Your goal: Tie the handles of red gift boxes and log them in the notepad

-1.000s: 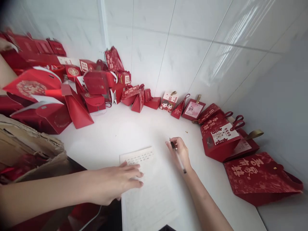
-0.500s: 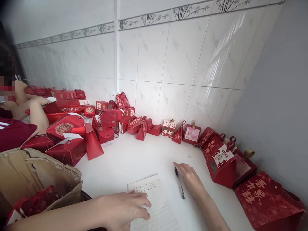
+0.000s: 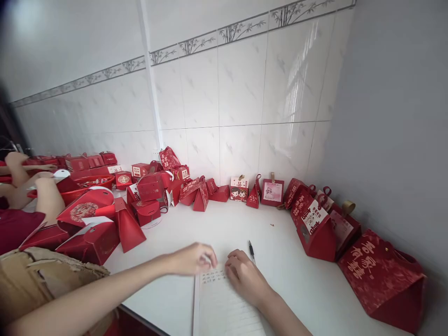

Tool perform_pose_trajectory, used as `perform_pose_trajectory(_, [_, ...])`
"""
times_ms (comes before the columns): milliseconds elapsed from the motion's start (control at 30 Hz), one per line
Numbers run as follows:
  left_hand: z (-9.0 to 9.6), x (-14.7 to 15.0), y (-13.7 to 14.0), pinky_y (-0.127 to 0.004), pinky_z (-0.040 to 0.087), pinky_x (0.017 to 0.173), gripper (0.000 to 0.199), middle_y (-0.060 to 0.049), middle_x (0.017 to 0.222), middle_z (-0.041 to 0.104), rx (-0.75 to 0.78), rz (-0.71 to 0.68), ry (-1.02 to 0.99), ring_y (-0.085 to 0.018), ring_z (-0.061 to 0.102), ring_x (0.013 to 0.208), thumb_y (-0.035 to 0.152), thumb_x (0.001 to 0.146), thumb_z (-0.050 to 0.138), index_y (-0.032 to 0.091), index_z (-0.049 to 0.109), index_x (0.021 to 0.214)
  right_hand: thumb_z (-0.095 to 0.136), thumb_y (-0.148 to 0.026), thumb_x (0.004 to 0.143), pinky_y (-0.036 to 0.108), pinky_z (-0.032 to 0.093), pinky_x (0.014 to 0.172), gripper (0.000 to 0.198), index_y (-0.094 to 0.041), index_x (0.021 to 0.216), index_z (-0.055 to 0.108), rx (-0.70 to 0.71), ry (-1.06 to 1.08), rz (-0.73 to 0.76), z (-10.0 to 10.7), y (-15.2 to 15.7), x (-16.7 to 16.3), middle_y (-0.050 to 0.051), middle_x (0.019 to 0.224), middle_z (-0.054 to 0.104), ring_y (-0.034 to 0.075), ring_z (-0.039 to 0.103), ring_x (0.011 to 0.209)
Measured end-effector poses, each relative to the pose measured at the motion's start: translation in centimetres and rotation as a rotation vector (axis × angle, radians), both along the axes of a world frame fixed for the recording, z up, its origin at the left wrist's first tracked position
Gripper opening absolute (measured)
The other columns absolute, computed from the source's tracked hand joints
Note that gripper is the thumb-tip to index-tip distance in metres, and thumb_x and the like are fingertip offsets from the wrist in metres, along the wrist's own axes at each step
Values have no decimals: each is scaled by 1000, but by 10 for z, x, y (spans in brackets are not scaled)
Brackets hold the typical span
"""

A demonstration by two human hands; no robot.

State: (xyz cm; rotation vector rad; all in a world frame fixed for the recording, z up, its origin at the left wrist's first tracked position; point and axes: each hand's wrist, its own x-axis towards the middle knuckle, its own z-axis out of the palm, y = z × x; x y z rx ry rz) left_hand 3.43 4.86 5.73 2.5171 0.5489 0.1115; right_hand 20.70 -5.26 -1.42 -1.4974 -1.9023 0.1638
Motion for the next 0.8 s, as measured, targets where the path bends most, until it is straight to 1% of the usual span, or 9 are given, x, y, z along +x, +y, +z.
perform_pose_trajectory(100, [14, 21, 44, -26, 41, 92, 27, -9, 108, 60, 162, 273, -94, -17, 56, 102, 16, 76, 51, 11, 59, 101, 41, -6, 81, 31, 49, 73, 20, -17, 87, 56, -44, 18, -24, -3, 2, -1, 7, 93, 55, 18, 56, 83])
perform_pose_trajectory(167, [25, 33, 76, -31, 36, 97, 33, -16, 115, 54, 257, 472, -142, -22, 50, 111, 27, 83, 47, 7, 53, 108, 42, -3, 80, 30, 49, 72, 21, -17, 86, 56, -47, -9, -31, -2, 3, 0, 6, 91, 55, 18, 55, 81])
perform_pose_trajectory(233, [37, 43, 106, -38, 35, 97, 41, -20, 120, 48, 330, 672, -166, -27, 44, 117, 35, 85, 44, 5, 48, 113, 42, -1, 81, 30, 48, 70, 21, -17, 83, 55, -44, -58, -33, -2, 5, 1, 5, 88, 55, 18, 54, 80])
perform_pose_trajectory(300, [46, 52, 131, -44, 36, 95, 46, -24, 123, 43, 373, 856, -166, -32, 40, 119, 36, 85, 47, 3, 44, 117, 43, 0, 81, 29, 47, 69, 20, -16, 81, 55, -32, -105, -40, -1, 8, 3, 4, 86, 55, 18, 54, 79])
perform_pose_trajectory(367, [50, 61, 150, -47, 38, 93, 45, -21, 124, 44, 389, 978, -157, -31, 42, 117, 36, 85, 48, 5, 45, 118, 44, 0, 82, 28, 46, 70, 19, -16, 80, 55, -16, -142, -52, -2, 10, 4, 4, 85, 55, 17, 53, 79])
perform_pose_trajectory(433, [50, 68, 163, -46, 40, 91, 40, -15, 122, 48, 394, 1025, -150, -27, 47, 112, 37, 85, 49, 10, 49, 115, 45, -1, 82, 28, 46, 70, 18, -15, 80, 55, -7, -182, -64, -4, 12, 4, 4, 85, 54, 17, 52, 79])
perform_pose_trajectory(500, [48, 75, 172, -44, 43, 88, 34, -10, 118, 52, 398, 1022, -148, -23, 52, 106, 37, 86, 50, 14, 52, 111, 46, -1, 82, 27, 45, 69, 17, -15, 79, 55, -7, -232, -69, -7, 14, 4, 4, 84, 54, 16, 51, 78])
perform_pose_trajectory(633, [40, 81, 182, -42, 46, 83, 31, -9, 111, 56, 411, 1009, -158, -20, 55, 98, 35, 86, 50, 13, 54, 108, 44, 4, 79, 25, 42, 67, 22, -15, 78, 54, -25, -322, -85, -11, 20, 6, 3, 82, 52, 15, 50, 76])
perform_pose_trajectory(800, [34, 76, 182, -39, 47, 80, 27, -7, 104, 58, 417, 968, -194, -18, 57, 91, 33, 87, 49, 14, 55, 105, 39, 6, 81, 25, 41, 70, 27, -15, 80, 55, -3, -332, -60, -14, 24, 10, 5, 84, 52, 16, 50, 78])
